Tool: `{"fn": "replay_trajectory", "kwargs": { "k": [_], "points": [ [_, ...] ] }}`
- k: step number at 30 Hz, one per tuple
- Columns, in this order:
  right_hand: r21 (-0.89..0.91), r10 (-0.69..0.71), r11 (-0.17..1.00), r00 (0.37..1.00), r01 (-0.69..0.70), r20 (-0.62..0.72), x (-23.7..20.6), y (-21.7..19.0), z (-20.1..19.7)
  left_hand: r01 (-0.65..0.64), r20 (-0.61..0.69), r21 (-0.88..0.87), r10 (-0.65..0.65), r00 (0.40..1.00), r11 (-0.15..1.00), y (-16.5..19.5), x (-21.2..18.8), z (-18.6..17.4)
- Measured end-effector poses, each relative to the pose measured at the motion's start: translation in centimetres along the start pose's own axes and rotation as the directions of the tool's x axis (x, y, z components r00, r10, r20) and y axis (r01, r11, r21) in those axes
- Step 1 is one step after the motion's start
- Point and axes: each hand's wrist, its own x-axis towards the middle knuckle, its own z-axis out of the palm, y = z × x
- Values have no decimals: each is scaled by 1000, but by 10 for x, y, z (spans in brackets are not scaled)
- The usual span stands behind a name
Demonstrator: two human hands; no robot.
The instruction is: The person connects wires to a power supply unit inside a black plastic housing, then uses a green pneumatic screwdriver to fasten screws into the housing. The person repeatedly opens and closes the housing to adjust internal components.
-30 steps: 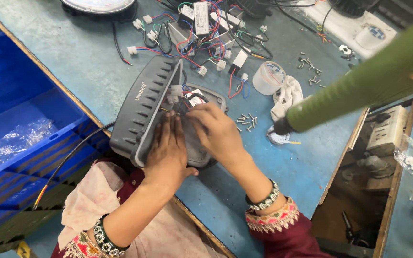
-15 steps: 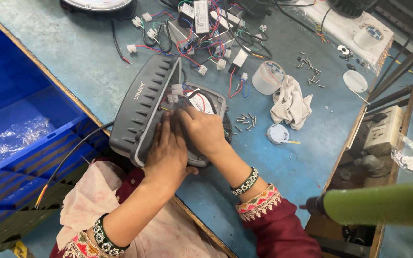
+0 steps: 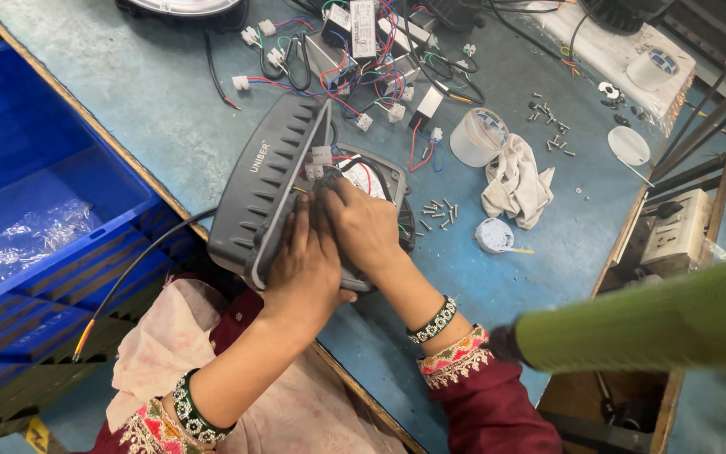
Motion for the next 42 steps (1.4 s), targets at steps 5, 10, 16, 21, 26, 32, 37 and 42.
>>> {"fn": "replay_trajectory", "kwargs": {
  "k": [5,10,16,21,26,32,37,42],
  "points": [
    [-27,-36,999,999,37,23,0,4,3,-222,-76,-224,210,975,949,0,-46,-11],
    [-25,-39,999,999,39,1,-1,3,3,-541,-447,-502,333,830,675,-61,-110,-66],
    [-51,-34,998,999,35,38,3,1,-3,-344,-596,-456,5,803,821,-82,-54,-51],
    [-126,-71,989,997,75,41,2,1,-5,-334,-485,-519,52,873,787,-91,-44,-42],
    [-81,-23,996,994,32,103,1,9,6,-399,-417,-433,213,884,808,-105,-40,-45],
    [-64,-201,976,975,207,96,5,23,14,-484,-462,-352,301,834,801,-114,-41,-38],
    [-1,-231,972,953,236,196,0,40,25,-485,-508,-382,260,821,787,-115,-47,-17],
    [-132,-120,977,941,169,318,-13,54,52,-474,-526,-464,198,827,748,-115,-47,3]
  ]
}}
